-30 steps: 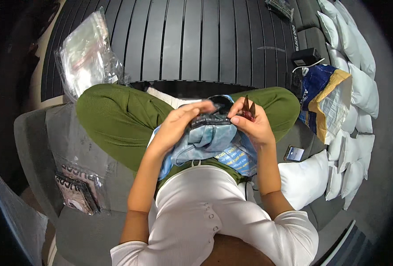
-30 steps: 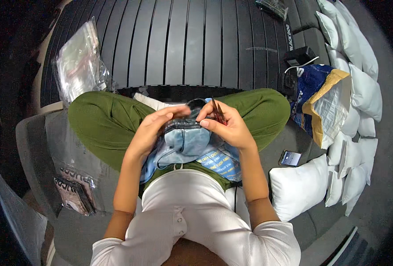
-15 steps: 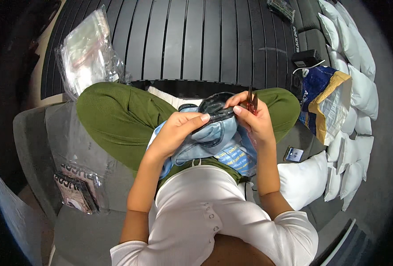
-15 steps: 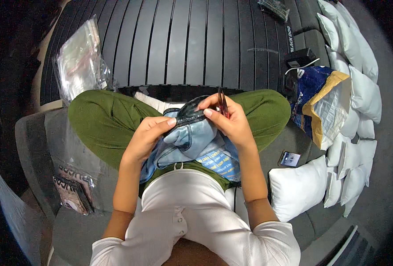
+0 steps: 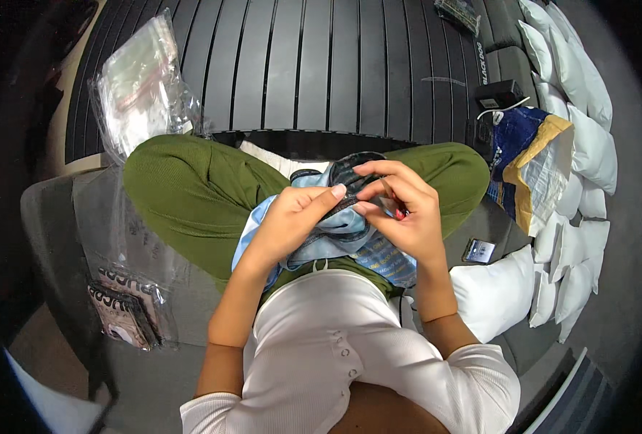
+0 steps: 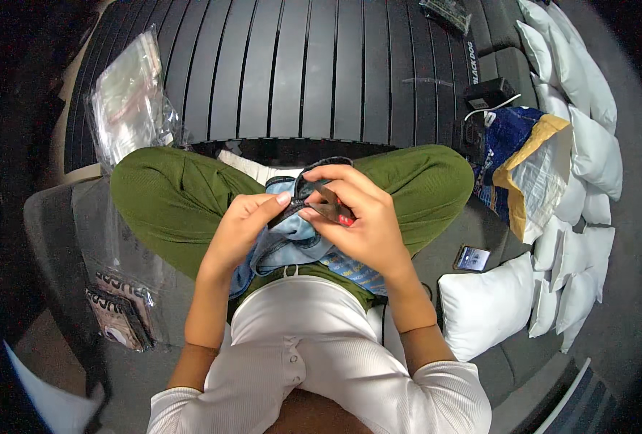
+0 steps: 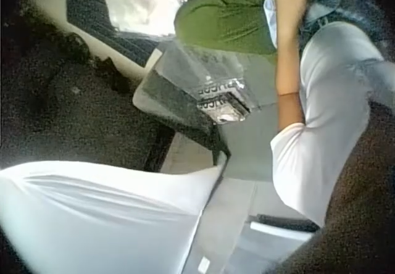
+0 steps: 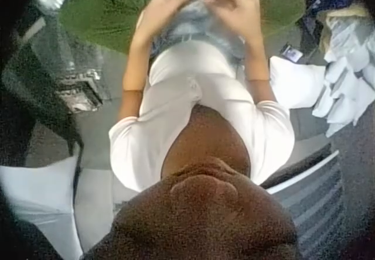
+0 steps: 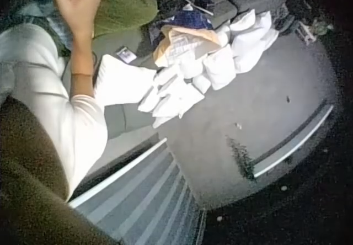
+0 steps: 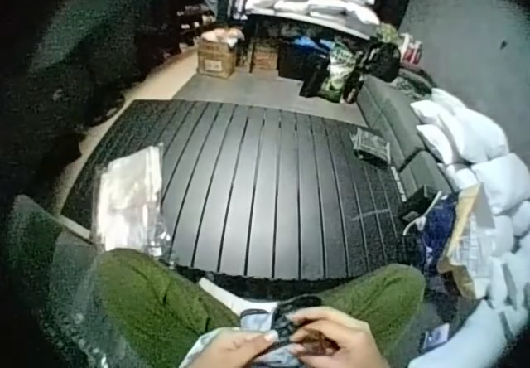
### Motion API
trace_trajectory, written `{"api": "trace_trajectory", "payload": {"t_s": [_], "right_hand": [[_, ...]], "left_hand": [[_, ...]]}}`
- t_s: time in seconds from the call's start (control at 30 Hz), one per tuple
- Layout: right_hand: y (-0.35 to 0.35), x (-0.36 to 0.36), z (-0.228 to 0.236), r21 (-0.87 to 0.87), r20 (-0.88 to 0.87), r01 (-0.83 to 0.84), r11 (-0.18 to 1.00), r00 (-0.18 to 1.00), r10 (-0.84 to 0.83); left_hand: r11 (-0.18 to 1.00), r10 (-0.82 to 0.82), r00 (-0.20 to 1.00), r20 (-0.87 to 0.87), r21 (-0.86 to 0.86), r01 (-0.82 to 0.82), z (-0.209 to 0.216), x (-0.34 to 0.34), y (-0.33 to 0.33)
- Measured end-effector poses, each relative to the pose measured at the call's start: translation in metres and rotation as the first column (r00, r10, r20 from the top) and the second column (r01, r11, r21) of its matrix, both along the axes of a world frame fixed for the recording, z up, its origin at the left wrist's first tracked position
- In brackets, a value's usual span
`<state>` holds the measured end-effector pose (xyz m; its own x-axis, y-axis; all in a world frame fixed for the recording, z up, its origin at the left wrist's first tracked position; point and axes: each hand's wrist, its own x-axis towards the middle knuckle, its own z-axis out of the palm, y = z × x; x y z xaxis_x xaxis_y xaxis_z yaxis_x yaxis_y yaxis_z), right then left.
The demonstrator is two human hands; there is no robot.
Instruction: Unpacking a package, inspecting a small patch, then trimming a loose thread from a blue garment using snips.
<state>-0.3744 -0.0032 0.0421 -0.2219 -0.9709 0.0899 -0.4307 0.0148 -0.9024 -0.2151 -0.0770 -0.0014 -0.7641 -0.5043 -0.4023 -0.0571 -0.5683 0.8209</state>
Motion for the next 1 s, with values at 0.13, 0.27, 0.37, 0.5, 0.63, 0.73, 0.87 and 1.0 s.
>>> {"api": "trace_trajectory", "payload": {"t_s": [0.13, 0.27, 0.37, 0.5, 0.63, 0.73, 0.87, 1.0], "right_hand": [[-0.002, 0.0, 0.003, 0.057, -0.039, -0.006, 0.998, 0.999, 0.008], [-0.003, -0.003, 0.001, 0.107, 0.108, -0.048, 0.993, 0.993, 0.036], [-0.002, -0.008, -0.003, 0.159, 0.218, -0.064, 0.985, 0.976, 0.028], [-0.001, -0.012, -0.007, 0.134, 0.283, -0.021, 0.991, 0.959, -0.018], [0.002, -0.011, -0.004, 0.105, 0.271, 0.029, 0.994, 0.961, -0.056], [-0.001, -0.004, 0.006, 0.078, 0.05, 0.009, 0.997, 0.999, -0.013], [0.0, 0.003, 0.002, -0.034, -0.153, 0.0, 0.999, 0.988, -0.005], [-0.001, 0.002, -0.005, -0.111, -0.168, -0.021, 0.994, 0.986, 0.002]], "left_hand": [[0.994, -0.007, 0.997, 0.076, -0.107, 0.015, 0.006, 0.0, 0.003], [0.944, -0.015, 0.988, 0.152, -0.323, 0.064, 0.011, 0.0, 0.005], [0.92, 0.037, 0.994, 0.107, -0.393, 0.008, 0.01, 0.0, 0.007], [0.932, 0.031, 0.992, 0.125, -0.362, 0.016, 0.015, 0.001, 0.005], [0.933, 0.032, 0.995, 0.099, -0.36, 0.006, 0.013, 0.0, 0.005], [0.916, 0.082, 0.994, 0.071, -0.4, -0.047, 0.009, -0.001, 0.006], [0.936, 0.087, 0.987, 0.133, -0.35, -0.036, 0.011, -0.001, 0.006], [0.937, 0.099, 0.981, 0.169, -0.348, -0.035, 0.012, -0.002, 0.008]]}}
